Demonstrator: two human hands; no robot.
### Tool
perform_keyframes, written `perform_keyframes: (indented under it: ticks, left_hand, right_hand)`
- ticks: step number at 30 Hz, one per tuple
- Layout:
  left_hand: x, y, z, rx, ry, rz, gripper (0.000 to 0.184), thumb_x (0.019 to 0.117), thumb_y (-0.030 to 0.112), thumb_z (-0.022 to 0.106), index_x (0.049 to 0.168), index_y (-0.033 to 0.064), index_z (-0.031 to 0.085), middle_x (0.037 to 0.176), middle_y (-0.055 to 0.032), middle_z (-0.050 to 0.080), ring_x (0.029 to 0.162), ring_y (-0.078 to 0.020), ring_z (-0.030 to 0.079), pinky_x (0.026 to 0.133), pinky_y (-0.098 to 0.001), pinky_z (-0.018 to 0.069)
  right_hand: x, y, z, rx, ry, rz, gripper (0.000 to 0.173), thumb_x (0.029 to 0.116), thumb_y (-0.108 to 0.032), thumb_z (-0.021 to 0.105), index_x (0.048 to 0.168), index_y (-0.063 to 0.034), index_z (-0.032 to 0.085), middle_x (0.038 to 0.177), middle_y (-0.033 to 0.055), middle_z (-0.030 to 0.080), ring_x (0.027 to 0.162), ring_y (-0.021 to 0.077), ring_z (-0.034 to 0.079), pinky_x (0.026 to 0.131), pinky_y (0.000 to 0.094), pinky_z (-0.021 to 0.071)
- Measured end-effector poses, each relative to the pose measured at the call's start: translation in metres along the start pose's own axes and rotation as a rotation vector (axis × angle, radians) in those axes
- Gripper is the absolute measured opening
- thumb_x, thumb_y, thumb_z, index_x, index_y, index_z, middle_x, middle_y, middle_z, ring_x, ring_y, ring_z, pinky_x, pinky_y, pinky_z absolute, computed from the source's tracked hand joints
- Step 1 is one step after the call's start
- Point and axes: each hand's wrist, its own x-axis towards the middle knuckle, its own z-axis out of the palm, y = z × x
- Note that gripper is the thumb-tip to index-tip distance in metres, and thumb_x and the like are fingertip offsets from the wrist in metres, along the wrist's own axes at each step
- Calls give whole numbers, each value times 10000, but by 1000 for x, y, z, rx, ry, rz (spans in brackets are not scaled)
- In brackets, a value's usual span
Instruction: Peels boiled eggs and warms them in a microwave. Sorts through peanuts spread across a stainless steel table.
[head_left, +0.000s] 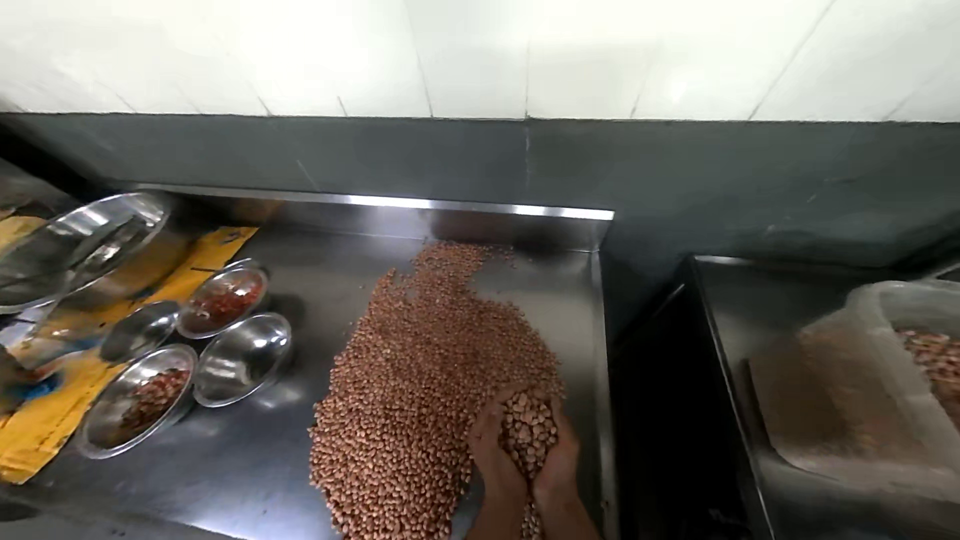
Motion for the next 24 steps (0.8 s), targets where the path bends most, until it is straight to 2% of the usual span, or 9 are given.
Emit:
perform_keyframes:
  ticks: [3,6,8,12,16,18,20,21,24]
  left_hand:
    - [-12,14,25,-63,-76,-29,472,1018,223,314,1152,-53,671,1096,-136,748,992,-205,727,872,-368,608]
    - [-26,26,55,-70,-59,-125,451,1041,207,310,1169,-39,666,1041,-131,746,926,-199,736,799,-366,626]
    - [-33,31,72,-52,-115,-185,461,1068,211,294,1229,-56,633,1077,-163,718,962,-227,716,818,-391,608]
    - [-56,51,129,-28,-109,-317,402,1090,207,310,1209,-25,615,985,-111,694,851,-163,709,732,-322,615]
    - [-79,55,203,20,-120,-340,324,1085,205,403,1102,-13,642,886,-123,665,755,-178,683,650,-339,595]
    - [-97,57,246,68,-234,-354,354,1084,259,426,1198,33,674,937,-128,675,775,-187,658,663,-350,549]
    - [-113,47,287,36,-385,-397,384,1086,313,396,1175,109,708,827,-63,688,629,-125,642,532,-280,538]
    - [-120,40,307,-5,-467,-443,392,1087,332,390,1164,120,710,811,-46,689,608,-110,634,514,-267,529]
    - [-138,18,373,-80,-595,-562,342,1069,295,461,1174,64,691,890,-61,699,730,-136,669,650,-309,569]
  right_hand:
    - [-8,-27,2,14,-9,-38,454,1102,-303,279,1098,-58,661,909,64,743,807,126,735,690,312,636]
    - [-17,-60,2,3,14,-79,476,1117,-291,256,1091,-51,667,887,52,745,790,111,734,679,291,635]
    - [-23,-83,-1,43,0,-96,481,1117,-293,252,1079,-63,673,881,44,747,784,103,734,676,284,633]
    - [-28,-137,-6,100,35,-132,479,1126,-306,247,1133,-44,648,891,72,732,772,131,730,661,301,630]
    - [-29,-206,-14,154,131,-217,476,1121,-301,272,1072,-58,678,800,66,716,689,129,714,597,293,613]
    - [-29,-245,-23,137,169,-316,496,1120,-341,283,1039,-81,698,701,31,673,575,91,656,512,253,565]
    - [-28,-288,-32,172,167,-417,503,1118,-378,280,999,-110,689,642,1,635,486,59,589,434,219,502]
    - [-28,-309,-38,214,165,-454,493,1111,-395,288,964,-124,673,643,-8,635,485,51,588,428,212,498]
    - [-17,-368,-61,297,192,-592,457,1104,-382,288,937,-130,631,717,-3,668,606,74,653,545,246,562]
